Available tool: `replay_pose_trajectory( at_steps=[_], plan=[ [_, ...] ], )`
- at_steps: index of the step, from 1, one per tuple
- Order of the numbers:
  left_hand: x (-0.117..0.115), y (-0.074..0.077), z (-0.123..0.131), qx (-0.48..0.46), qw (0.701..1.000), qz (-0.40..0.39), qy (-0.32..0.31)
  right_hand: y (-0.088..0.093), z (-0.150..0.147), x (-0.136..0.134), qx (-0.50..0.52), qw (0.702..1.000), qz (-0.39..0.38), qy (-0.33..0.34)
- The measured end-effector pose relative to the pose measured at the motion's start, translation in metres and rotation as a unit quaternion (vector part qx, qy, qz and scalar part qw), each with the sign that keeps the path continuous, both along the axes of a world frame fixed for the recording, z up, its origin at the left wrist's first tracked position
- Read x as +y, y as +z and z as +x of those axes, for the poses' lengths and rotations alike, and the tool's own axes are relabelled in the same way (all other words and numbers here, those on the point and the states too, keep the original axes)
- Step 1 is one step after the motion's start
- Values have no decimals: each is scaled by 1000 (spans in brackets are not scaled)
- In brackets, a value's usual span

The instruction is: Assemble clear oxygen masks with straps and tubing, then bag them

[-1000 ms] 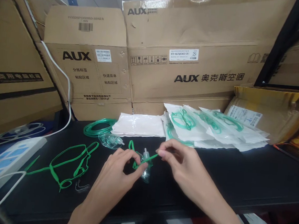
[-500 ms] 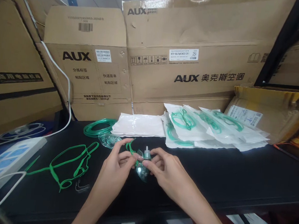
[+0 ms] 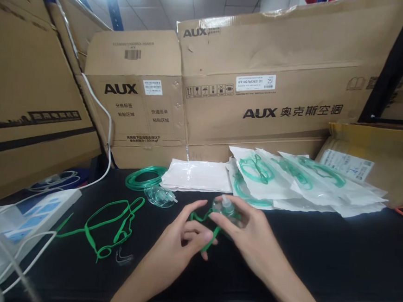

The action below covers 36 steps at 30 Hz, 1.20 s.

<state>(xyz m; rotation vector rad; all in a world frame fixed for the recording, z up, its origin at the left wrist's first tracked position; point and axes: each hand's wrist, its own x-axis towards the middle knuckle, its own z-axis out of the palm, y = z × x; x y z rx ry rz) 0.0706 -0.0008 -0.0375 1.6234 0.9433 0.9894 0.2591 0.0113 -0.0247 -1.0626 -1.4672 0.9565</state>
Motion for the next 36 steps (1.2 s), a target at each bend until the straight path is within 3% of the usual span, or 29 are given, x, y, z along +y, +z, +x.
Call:
replay_pose_trajectory(
  at_steps=[2, 5, 7, 10, 13, 15, 19, 23, 27, 31, 36],
  plan=[
    [-4, 7, -6, 58, 998, 6, -2, 7, 17, 2, -27, 999, 18, -29],
    [-10, 17, -23, 172, 980, 80, 61, 13, 43, 3, -88, 993, 46, -62],
    [-11, 23, -36, 235, 957, 135, 103, 8, 52, 1, -114, 990, 45, -64],
    [-4, 35, -55, 300, 925, 201, 115, -13, 45, -6, -158, 986, 44, -27],
    [24, 54, -76, 358, 881, 242, 193, -41, 27, -9, -225, 970, 92, -20],
    [54, 66, -94, 411, 847, 224, 252, -54, 18, -8, -250, 961, 105, -49],
    [121, 74, -128, 477, 825, 137, 269, -61, 16, -6, -277, 952, 113, -72],
    [163, 61, -142, 513, 822, 60, 240, -56, 18, -9, -282, 948, 131, -66],
    [175, 53, -147, 498, 828, 44, 252, -54, 12, -11, -265, 943, 155, -130],
    [183, 59, -160, 434, 859, 33, 270, -48, 1, -9, -254, 932, 168, -199],
    [191, 65, -170, 323, 906, -3, 273, -44, -3, -7, -248, 932, 171, -203]
  ],
)
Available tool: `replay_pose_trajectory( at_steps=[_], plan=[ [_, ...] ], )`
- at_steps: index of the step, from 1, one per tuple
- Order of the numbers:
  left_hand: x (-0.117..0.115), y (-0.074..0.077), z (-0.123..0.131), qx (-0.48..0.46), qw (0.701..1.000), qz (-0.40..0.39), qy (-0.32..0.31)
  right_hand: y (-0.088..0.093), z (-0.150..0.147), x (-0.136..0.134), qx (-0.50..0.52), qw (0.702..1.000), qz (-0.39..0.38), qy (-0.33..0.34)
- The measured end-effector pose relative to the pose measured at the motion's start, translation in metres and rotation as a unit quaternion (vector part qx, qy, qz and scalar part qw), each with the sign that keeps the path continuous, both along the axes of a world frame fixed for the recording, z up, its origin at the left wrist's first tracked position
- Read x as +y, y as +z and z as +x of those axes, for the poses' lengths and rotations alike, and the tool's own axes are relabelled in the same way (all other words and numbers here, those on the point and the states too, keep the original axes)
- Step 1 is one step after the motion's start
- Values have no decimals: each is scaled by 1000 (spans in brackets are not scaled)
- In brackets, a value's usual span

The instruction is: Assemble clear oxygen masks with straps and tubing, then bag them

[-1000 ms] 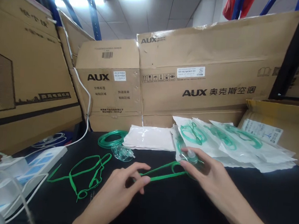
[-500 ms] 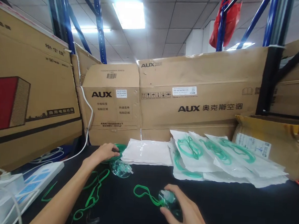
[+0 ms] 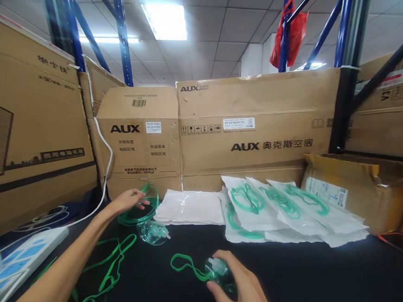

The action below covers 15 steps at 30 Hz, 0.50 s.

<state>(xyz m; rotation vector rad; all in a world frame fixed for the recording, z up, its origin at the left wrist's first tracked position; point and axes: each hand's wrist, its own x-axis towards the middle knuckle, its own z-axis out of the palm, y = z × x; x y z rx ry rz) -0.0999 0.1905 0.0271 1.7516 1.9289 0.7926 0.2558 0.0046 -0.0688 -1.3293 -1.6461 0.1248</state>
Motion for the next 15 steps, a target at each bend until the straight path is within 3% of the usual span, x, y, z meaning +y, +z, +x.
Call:
replay_pose_trajectory(
  at_steps=[4, 8, 11, 15],
  plan=[
    [-2, 4, -3, -73, 997, 15, -9, -6, 10, -1, 1, 997, -42, 59],
    [-13, 16, -7, -95, 991, 90, -13, -13, 18, 0, -5, 984, -125, 126],
    [-30, 37, -3, -76, 982, 171, -14, -15, 19, 1, 3, 984, -139, 116],
    [-68, 78, 17, -41, 965, 259, -29, -14, 18, 2, 8, 985, -127, 115]
  ],
)
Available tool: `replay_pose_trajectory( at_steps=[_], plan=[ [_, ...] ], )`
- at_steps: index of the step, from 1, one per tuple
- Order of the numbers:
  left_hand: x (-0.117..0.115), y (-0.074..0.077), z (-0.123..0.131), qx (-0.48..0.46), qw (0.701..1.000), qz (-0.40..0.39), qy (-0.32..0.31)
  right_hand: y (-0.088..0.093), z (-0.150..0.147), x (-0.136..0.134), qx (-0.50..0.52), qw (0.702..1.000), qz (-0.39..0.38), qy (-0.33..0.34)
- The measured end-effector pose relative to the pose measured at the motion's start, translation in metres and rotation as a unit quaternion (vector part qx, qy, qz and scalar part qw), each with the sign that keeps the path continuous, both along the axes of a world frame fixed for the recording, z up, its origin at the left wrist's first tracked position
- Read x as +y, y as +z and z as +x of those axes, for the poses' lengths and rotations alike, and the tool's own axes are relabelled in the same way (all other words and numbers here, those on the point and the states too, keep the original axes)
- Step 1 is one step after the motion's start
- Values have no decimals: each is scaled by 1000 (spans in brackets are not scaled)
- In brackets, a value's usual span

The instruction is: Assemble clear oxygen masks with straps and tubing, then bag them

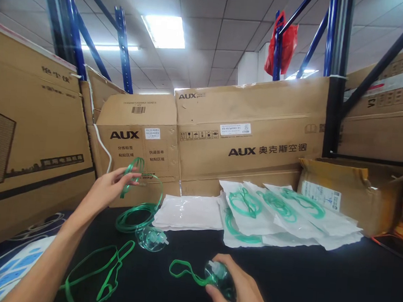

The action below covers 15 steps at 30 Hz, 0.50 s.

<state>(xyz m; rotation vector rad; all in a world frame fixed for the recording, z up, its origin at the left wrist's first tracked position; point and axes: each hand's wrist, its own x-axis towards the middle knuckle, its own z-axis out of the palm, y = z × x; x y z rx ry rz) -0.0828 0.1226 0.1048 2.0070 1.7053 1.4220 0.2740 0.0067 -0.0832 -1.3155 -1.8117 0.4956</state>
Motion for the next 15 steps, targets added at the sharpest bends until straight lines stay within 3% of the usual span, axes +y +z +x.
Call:
replay_pose_trajectory(
  at_steps=[4, 7, 9, 11, 15],
  plan=[
    [-43, 32, 25, 23, 998, 36, -55, -3, 7, 5, 39, 999, 5, -7],
    [-74, 29, 46, 87, 992, 39, -77, -4, 22, 11, 82, 996, 23, -40],
    [-94, 9, 65, 158, 985, 9, -73, 0, 38, 12, 78, 994, 34, -75],
    [-113, -23, 90, 238, 967, -55, -70, 5, 56, 11, 44, 991, 44, -118],
    [-140, -88, 133, 361, 899, -175, -176, 3, 88, 9, -44, 985, 58, -158]
  ],
)
